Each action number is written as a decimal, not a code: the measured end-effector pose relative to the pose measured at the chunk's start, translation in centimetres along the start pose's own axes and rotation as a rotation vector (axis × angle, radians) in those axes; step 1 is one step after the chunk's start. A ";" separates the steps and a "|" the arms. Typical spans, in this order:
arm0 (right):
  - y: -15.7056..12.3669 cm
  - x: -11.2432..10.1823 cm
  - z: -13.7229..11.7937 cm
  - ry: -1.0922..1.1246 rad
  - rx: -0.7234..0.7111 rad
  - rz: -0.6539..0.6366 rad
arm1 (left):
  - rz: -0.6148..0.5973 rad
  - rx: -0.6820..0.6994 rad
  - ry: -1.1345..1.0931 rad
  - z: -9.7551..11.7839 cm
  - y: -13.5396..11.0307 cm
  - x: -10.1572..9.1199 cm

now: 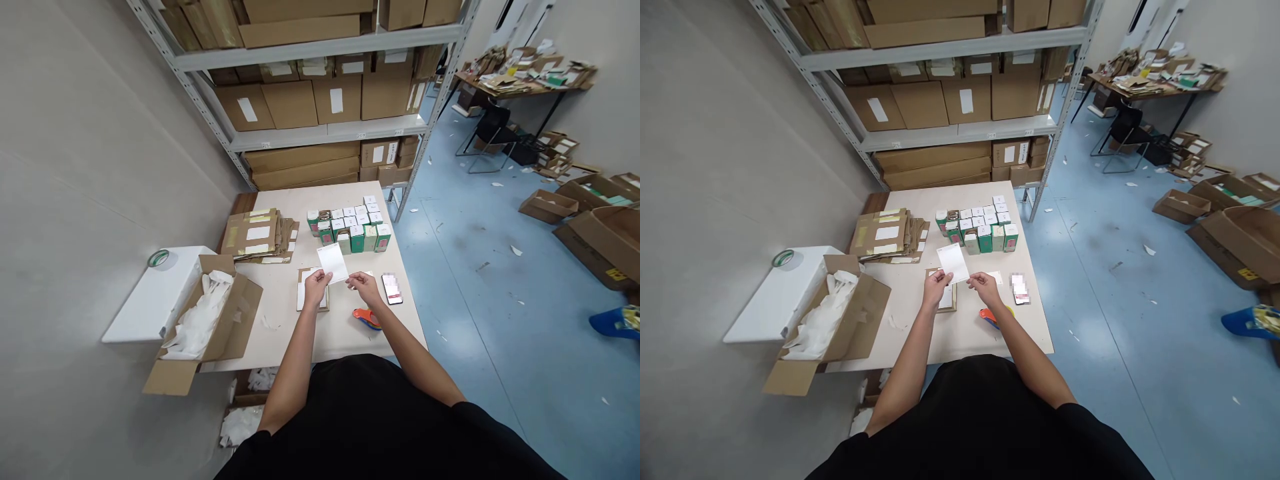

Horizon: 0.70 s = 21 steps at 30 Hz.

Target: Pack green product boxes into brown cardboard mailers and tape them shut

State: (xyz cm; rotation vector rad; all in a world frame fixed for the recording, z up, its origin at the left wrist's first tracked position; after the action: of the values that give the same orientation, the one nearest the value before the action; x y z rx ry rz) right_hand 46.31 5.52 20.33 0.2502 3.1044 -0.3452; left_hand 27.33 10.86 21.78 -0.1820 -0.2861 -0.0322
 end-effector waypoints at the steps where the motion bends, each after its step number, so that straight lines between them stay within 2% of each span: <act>1: 0.0 0.0 0.1 0.006 0.001 0.001 | -0.003 -0.002 -0.001 0.0 0.0 0.1; 21: 0.2 -0.6 0.2 0.022 0.004 -0.001 | 0.011 -0.025 0.018 -0.3 -0.1 0.5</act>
State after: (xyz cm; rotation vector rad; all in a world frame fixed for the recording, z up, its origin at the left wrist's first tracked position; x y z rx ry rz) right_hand 46.91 5.54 20.10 0.2551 3.1261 -0.3518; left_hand 27.88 10.67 21.64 -0.2075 -0.2673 -0.0264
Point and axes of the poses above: each hand's wrist, its own y-axis towards the middle knuckle, its own x-axis out of the palm, z = x × y, the point moved 9 cm from there along y, towards the middle knuckle, and after that the axes turned 11 degrees about -y, right-handed, at the moved point
